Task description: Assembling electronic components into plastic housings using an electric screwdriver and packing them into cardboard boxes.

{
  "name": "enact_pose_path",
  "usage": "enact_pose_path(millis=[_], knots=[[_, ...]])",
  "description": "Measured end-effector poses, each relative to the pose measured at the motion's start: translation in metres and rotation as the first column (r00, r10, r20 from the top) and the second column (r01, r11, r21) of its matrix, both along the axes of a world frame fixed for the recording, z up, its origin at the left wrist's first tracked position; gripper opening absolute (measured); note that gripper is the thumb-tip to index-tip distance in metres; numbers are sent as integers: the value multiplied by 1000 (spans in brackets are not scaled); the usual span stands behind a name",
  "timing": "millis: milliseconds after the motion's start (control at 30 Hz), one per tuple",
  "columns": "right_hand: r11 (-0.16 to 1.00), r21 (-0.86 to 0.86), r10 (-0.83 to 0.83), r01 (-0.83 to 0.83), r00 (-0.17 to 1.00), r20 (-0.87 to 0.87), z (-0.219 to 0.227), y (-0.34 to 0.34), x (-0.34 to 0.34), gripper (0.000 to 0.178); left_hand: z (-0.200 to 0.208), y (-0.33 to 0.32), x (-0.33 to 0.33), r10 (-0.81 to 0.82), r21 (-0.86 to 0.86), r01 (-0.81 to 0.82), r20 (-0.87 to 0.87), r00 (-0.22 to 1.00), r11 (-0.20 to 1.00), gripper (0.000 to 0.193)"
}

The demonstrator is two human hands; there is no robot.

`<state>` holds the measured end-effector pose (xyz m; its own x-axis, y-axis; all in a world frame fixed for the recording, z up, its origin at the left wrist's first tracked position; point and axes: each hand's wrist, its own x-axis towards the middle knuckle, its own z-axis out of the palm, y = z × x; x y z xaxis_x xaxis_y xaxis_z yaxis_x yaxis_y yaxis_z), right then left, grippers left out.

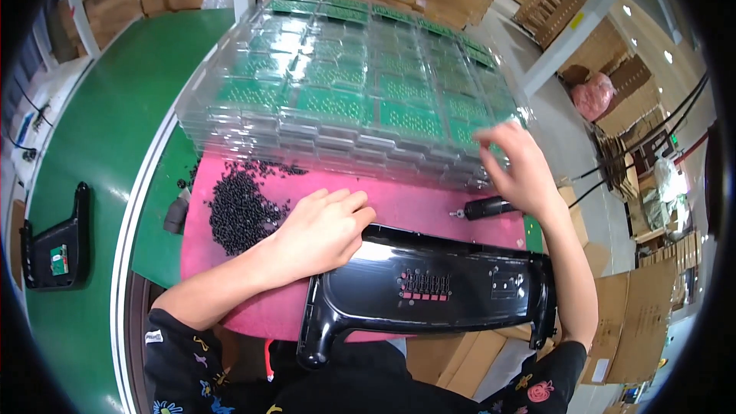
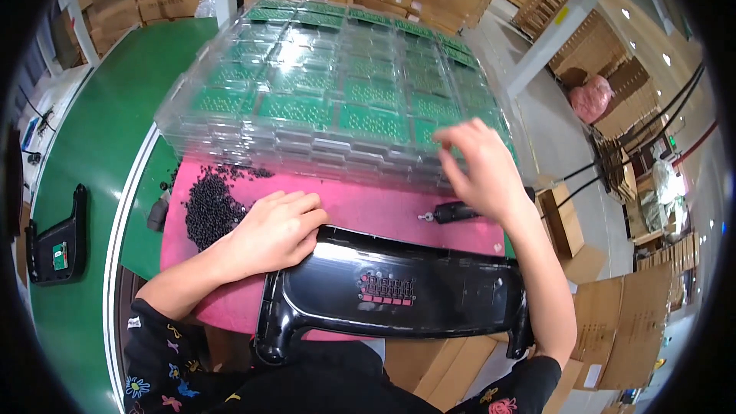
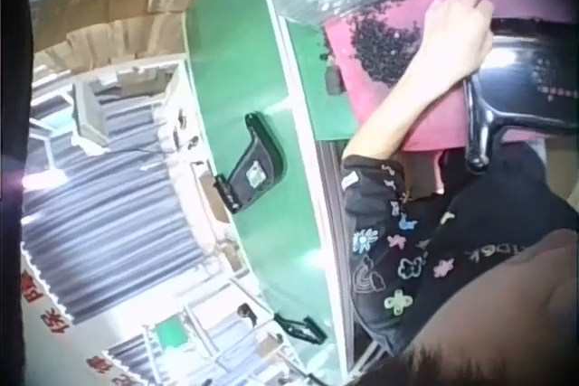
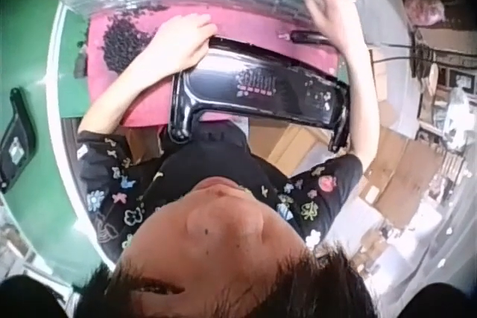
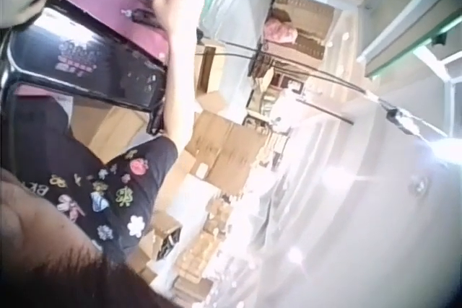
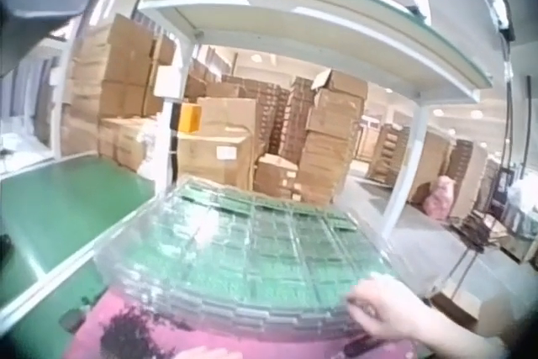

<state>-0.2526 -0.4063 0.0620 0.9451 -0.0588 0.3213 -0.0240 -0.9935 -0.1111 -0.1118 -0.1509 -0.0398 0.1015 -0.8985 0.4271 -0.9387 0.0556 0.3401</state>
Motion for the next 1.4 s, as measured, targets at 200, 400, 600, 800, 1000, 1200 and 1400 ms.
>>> enact_pose_path(millis=[200, 400, 600, 800, 1000, 1200, 1400], knots=[[986, -161, 1, 33, 978, 210, -28, -31, 147, 27, 15, -2, 5, 5, 24, -5, -7, 1000, 1000, 29], [993, 60, -110, 102, 983, 146, -57, -26, 279, 36, 1, -6, 7, -75, -44, 66, -236, 969, 997, 27], [949, -114, -306, 293, 944, -127, -66, -18, 320, 56, -8, -9, 5, -15, -104, -5, -192, 981, 995, 22], [951, -247, -156, 189, 977, 145, -58, -23, 308, 50, -8, -12, 1, -7, -194, -23, -155, 988, 981, 16], [959, -282, 108, 19, 897, 428, -22, -14, 238, 38, -3, -10, -10, 104, -174, -109, -38, 994, 979, 21], [983, 124, 84, -133, 937, 339, -5, 15, 127, 26, 5, -5, -9, 219, -113, -214, 36, 975, 970, 21], [868, 483, 4, -115, 975, 224, -10, 49, 29, 25, 33, 1, 7, 256, -254, -267, -77, 964, 930, 65]])
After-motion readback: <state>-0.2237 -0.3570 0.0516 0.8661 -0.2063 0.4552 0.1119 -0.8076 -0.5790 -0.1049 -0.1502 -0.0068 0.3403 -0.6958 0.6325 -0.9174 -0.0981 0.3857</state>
